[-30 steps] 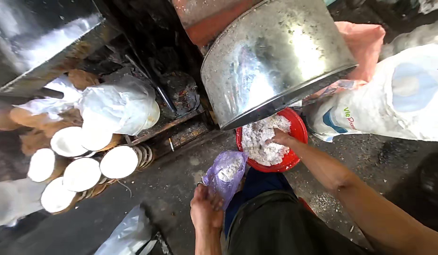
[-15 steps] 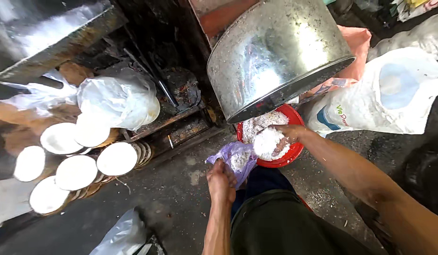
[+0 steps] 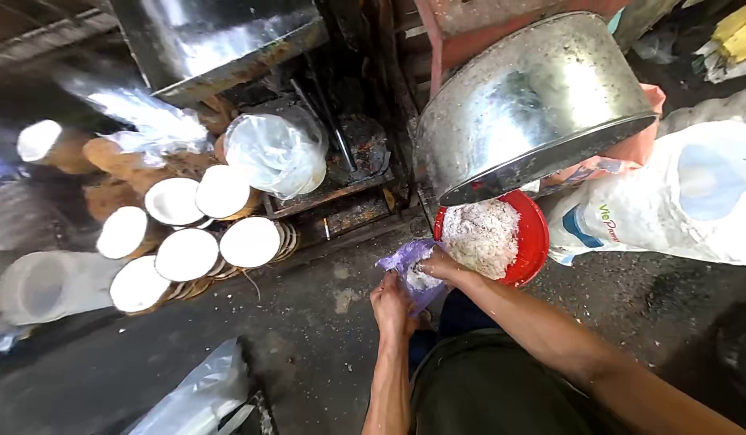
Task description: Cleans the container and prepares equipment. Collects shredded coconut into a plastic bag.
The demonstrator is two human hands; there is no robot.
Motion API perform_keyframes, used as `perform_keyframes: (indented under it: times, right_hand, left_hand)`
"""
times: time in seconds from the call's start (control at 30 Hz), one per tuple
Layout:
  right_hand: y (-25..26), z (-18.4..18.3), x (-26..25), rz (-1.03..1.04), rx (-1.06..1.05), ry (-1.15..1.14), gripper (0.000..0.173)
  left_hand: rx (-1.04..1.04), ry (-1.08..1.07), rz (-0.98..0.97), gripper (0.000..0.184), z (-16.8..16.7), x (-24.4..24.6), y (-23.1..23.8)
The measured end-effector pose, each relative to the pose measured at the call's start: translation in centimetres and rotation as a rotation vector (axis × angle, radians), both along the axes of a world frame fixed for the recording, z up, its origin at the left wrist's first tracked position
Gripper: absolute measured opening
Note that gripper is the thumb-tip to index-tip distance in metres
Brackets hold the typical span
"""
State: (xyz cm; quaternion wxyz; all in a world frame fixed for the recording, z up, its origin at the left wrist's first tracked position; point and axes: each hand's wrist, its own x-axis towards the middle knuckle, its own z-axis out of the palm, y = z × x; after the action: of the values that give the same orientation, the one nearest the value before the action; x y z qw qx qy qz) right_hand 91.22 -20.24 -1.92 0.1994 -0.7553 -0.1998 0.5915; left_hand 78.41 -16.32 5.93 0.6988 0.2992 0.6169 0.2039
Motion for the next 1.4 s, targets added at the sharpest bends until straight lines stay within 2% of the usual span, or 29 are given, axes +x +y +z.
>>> perform_keyframes:
  times: [0.1,0.23,0.3,0.4,0.5,0.57,0.6,0.67,0.73,0.77,0.83,0.9,0.97,1.07,1.17,1.23,1.4]
  right_hand:
    - [-0.3,-2.0,-1.8,0.475,-0.066,-0.094,0.055]
    - [0.3,-4.1,-2.7,0.613,-0.102,0.022,0.052]
    - [0.7,-2.2,-1.9,0.646,-0.046,0.061,0.049]
    - [-1.5,0.5,0.5,0.562,0.250,0.090,0.055]
    - [-5.3,2.0,5.0,0.264,0.514,0.143,0.051]
    - [-7.8,1.1,9.6,0.124,0.392,0.076,0.045]
    - [-9.1,-0.5,12.2,0.095,0.281,-0.010,0.045]
    - [-11.6,-5.7,16.5,0.042,0.065,-0.211,0.051]
    - [-12.6,-10.9,18.1,-0.033,-0.110,-0.347,0.066]
    - [-11.9,-12.4,17.6,-0.042,-0.138,-0.382,0.071]
    - [-9.0,-14.2,14.6,-0.058,-0.048,-0.463,0.069]
    - [-5.3,-14.5,11.9,-0.137,0.016,-0.528,0.065]
    - [-2.8,-14.5,10.7,-0.170,-0.006,-0.551,0.064]
    - [-1.1,-14.9,10.5,-0.076,-0.092,-0.530,0.063]
    - [-2.0,-15.8,9.8,0.036,-0.002,-0.569,0.062]
    - [-4.7,-16.2,8.2,0.114,0.060,-0.523,0.066]
    - [-9.4,-14.3,6.5,0.283,0.001,-0.377,0.068]
  left_hand:
    - [-0.010,-0.029,-0.025,0.049,0.2,1.0,-0.6]
    - [-0.033,-0.017,-0.011,0.046,-1.4,1.1,-1.3]
    - [-0.072,0.003,0.050,0.047,-1.6,-0.1,-0.3]
    - [-0.123,0.022,0.117,0.048,-1.2,-0.8,0.2]
    - [-0.141,0.013,0.134,0.050,-1.4,-0.6,-0.5]
    - [-0.139,0.023,0.148,0.050,-1.7,-0.7,-0.8]
    - [-0.134,0.034,0.156,0.049,-1.9,-0.8,-1.0]
    - [-0.130,0.060,0.176,0.049,-2.0,-1.0,-1.2]
    - [-0.129,0.081,0.209,0.049,-2.1,-1.1,-1.4]
    - [-0.129,0.086,0.228,0.050,-2.0,-1.0,-1.5]
    - [-0.125,0.108,0.250,0.051,-1.8,-0.5,-1.7]
    - [-0.119,0.131,0.257,0.051,-1.6,0.1,-2.0]
    - [-0.121,0.140,0.259,0.051,-1.4,0.5,-2.1]
    - [-0.119,0.145,0.273,0.052,-1.3,0.7,-2.2]
    - [-0.122,0.154,0.303,0.053,-1.5,0.6,-2.4]
    - [-0.127,0.167,0.304,0.052,-1.6,0.1,-2.7]
    - [-0.119,0.177,0.327,0.051,-2.0,-0.6,-2.5]
